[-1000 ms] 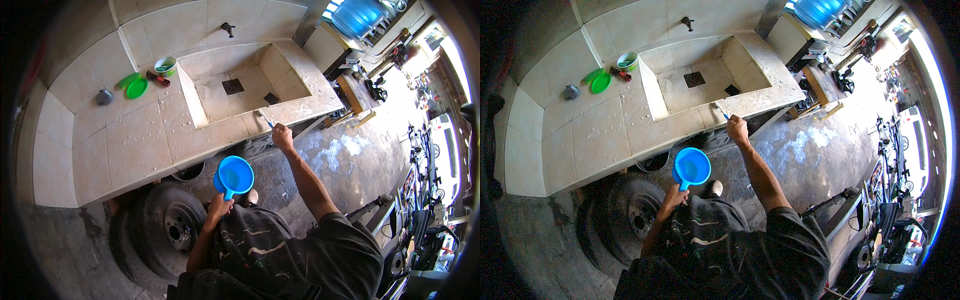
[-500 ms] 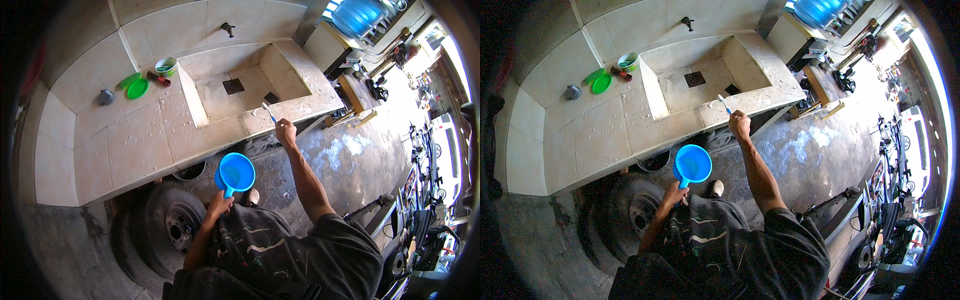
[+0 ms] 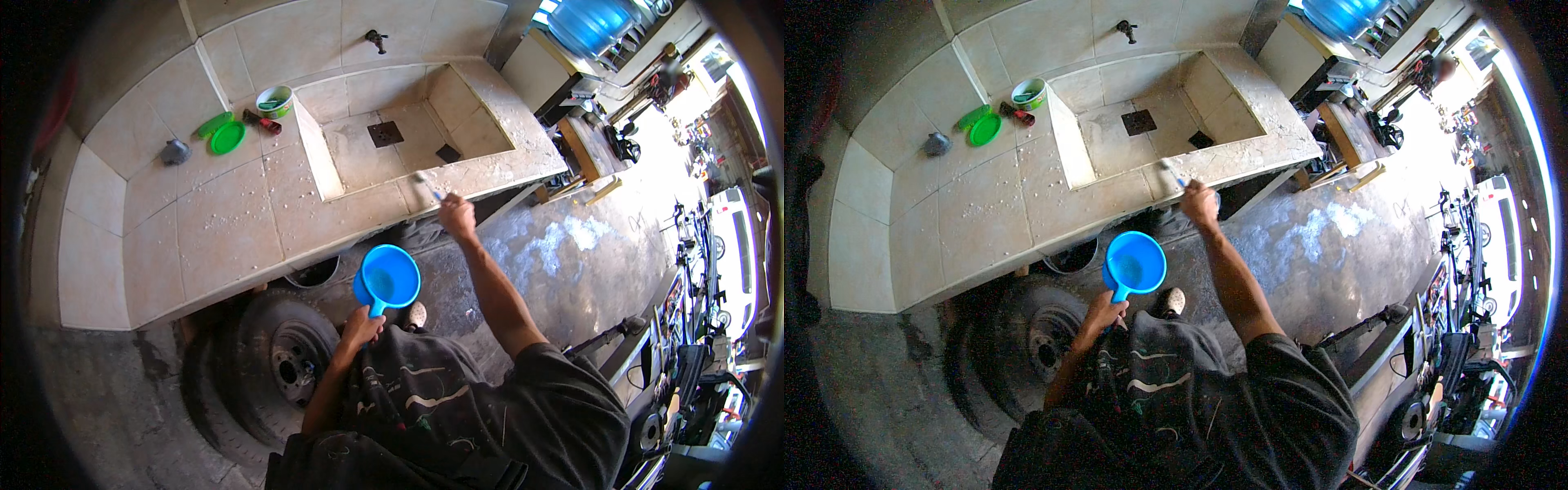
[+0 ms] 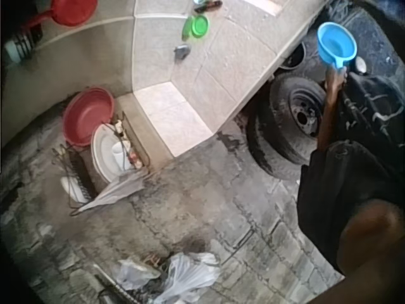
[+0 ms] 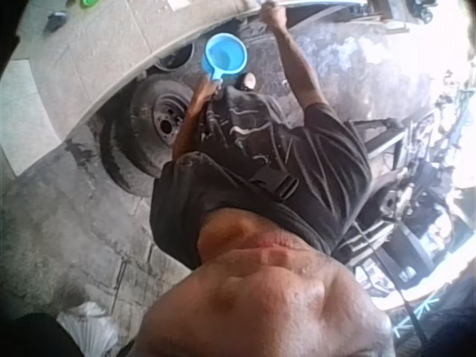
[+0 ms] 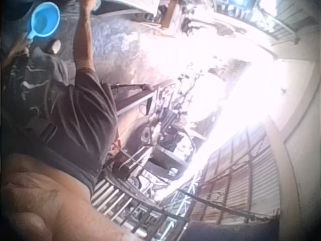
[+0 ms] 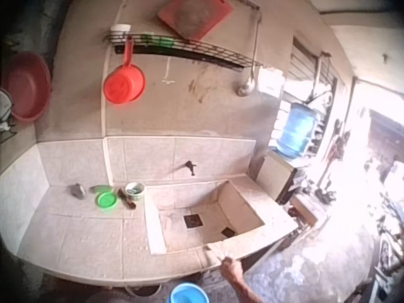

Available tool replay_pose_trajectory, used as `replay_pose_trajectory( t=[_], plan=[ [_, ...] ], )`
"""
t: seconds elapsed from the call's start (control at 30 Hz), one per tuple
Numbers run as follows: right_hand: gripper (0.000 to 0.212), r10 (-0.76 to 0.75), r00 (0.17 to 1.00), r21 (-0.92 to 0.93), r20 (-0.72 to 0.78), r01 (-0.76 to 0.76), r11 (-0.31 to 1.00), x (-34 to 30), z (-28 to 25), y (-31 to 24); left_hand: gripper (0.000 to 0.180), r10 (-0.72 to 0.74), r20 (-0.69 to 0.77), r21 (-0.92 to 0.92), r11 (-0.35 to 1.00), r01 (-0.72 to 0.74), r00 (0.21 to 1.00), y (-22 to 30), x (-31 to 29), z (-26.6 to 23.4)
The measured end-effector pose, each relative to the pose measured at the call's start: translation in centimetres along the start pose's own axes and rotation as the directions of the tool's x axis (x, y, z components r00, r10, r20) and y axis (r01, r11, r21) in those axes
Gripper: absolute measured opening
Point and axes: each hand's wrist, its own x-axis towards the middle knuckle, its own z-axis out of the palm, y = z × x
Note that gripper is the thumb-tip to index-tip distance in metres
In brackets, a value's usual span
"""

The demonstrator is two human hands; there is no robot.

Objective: The person pours a liquid from a yellow bottle into a blue plastic jug, then uses a toothbrush to scrub the tiled sink surface. They repeatedly dip the brush into the jug and scrub different areas of the sink basin and rim.

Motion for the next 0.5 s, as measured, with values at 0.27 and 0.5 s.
replay_pose_trajectory(
  t=[0.27, 0.5],
  plan=[
    [0.02, -0.169, 0.985, 0.023, -0.024, 0.169, 0.985, 0.5, 0.0, 1.6, 0.015, -0.051, -0.02, -0.052, 0.997, 0.05, 0.998, 0.0, -0.1, 0.0],
    [0.02, 0.037, 0.971, 0.003, -0.236, -0.038, 0.999, 1.0, 0.0, 3.3, 0.014, -0.044, -0.011, -0.079, 0.996, 0.043, 0.999, -1.0, -0.4, -0.7]
  ],
)
